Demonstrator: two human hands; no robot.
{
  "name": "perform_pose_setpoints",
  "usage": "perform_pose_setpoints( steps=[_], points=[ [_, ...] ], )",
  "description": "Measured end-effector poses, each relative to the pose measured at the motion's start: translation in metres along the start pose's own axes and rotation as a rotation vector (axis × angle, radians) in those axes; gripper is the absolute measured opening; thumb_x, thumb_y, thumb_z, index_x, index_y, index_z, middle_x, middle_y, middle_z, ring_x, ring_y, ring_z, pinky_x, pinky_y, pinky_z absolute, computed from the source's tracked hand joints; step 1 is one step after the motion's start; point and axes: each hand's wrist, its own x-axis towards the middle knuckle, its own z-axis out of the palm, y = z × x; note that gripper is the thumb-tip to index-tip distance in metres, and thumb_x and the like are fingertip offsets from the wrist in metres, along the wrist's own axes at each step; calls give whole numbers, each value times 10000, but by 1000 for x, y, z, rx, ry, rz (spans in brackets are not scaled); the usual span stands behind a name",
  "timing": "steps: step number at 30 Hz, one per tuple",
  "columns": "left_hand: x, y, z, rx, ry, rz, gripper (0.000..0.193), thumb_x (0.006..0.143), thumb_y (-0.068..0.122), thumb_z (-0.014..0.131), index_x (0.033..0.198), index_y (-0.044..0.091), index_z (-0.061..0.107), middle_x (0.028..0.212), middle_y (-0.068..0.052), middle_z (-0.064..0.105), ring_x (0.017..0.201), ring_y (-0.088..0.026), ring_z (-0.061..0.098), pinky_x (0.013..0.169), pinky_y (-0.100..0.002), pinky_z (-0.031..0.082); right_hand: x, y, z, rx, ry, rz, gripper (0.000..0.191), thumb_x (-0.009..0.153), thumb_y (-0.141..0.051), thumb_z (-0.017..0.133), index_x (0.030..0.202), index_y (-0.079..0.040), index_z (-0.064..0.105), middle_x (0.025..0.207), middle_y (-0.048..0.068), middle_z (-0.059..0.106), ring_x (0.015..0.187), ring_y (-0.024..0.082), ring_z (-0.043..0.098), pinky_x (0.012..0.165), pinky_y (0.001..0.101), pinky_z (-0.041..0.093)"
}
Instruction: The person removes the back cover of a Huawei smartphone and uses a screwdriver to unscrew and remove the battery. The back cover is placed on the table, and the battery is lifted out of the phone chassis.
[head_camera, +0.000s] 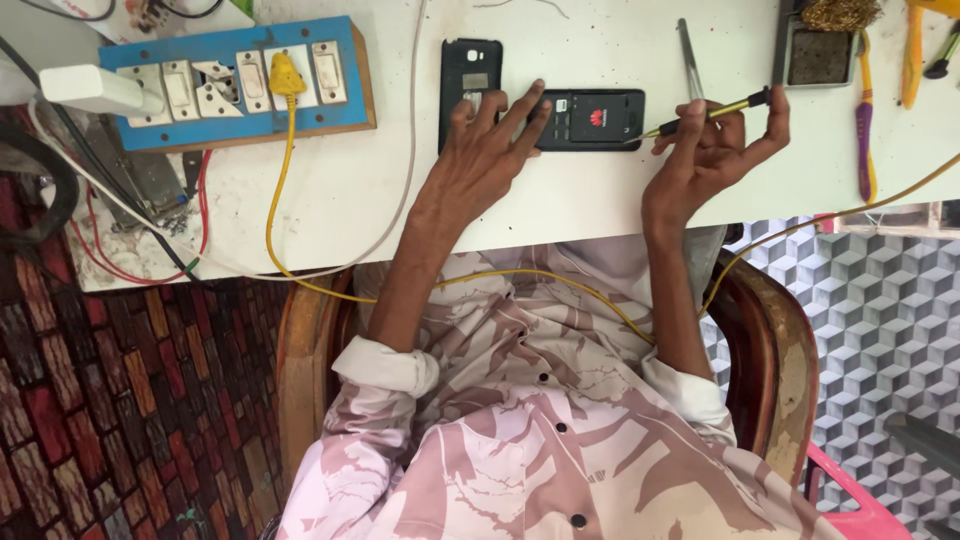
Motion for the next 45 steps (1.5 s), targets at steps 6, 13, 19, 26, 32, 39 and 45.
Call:
perform_pose_setpoints(
  steps=[6, 13, 19, 26, 32, 39, 45],
  points=[
    [-3, 6, -9, -122, 24, -100, 670, 978, 313, 707, 1552, 113, 426, 1625, -78, 373, 1267, -300, 452, 1023, -536, 330, -14, 6, 3, -96, -16, -126, 695, 1226, -47, 622, 1592, -158, 41, 1119, 123, 695, 804, 153, 666, 711, 239, 557],
    [7, 7, -22, -257, 52, -116, 785, 957, 265, 748, 1598, 60, 345, 1622, -68, 412, 1170, -258, 476, 1034, -470, 338, -4, 5, 10, -68, -95, -69, 454, 1301, -134, 455, 1660, -126, 178, 977, 79, 573, 809, 146, 549, 723, 274, 471],
    [21, 0, -34, -220, 14, -92, 881, 872, 206, 811, 1586, 28, 328, 1419, -100, 556, 1125, -278, 476, 971, -459, 347, 28, -25, 20, -531, -441, 165, 319, 1133, -215, 520, 1370, -13, 592, 839, 80, 540, 725, 169, 507, 653, 371, 411],
    [23, -15, -48, -346, 98, 3, 841, 736, 192, 899, 1423, 14, 447, 1138, -151, 615, 1099, -330, 498, 955, -481, 334, 56, -42, 15, -836, -873, -243, 734, 743, -473, 929, 1231, 15, 678, 1262, 135, 586, 984, 343, 674, 763, 463, 538],
    [28, -24, -47, -366, 114, 68, 666, 714, 177, 912, 1206, 32, 486, 1059, -131, 560, 1032, -317, 490, 909, -467, 333, 63, -35, 18, -951, -965, -199, 822, 675, -558, 953, 1203, -3, 655, 1159, 128, 630, 1007, 331, 669, 789, 458, 541],
    [20, -35, -47, -253, 168, 165, 662, 699, 157, 891, 1209, 5, 497, 1254, -86, 554, 1106, -313, 481, 972, -460, 341, 85, -32, 31, -855, -1165, 66, 498, 803, -476, 876, 933, -21, 720, 717, 121, 655, 645, 277, 648, 625, 411, 485],
    [-9, -33, -50, -368, 426, -47, 793, 809, 164, 843, 1421, 7, 365, 1598, -140, 381, 1322, -295, 447, 1079, -488, 277, 87, -39, 43, -712, -1081, 127, 406, 864, -413, 850, 923, -27, 741, 621, 83, 623, 527, 204, 570, 512, 390, 429]
  ],
)
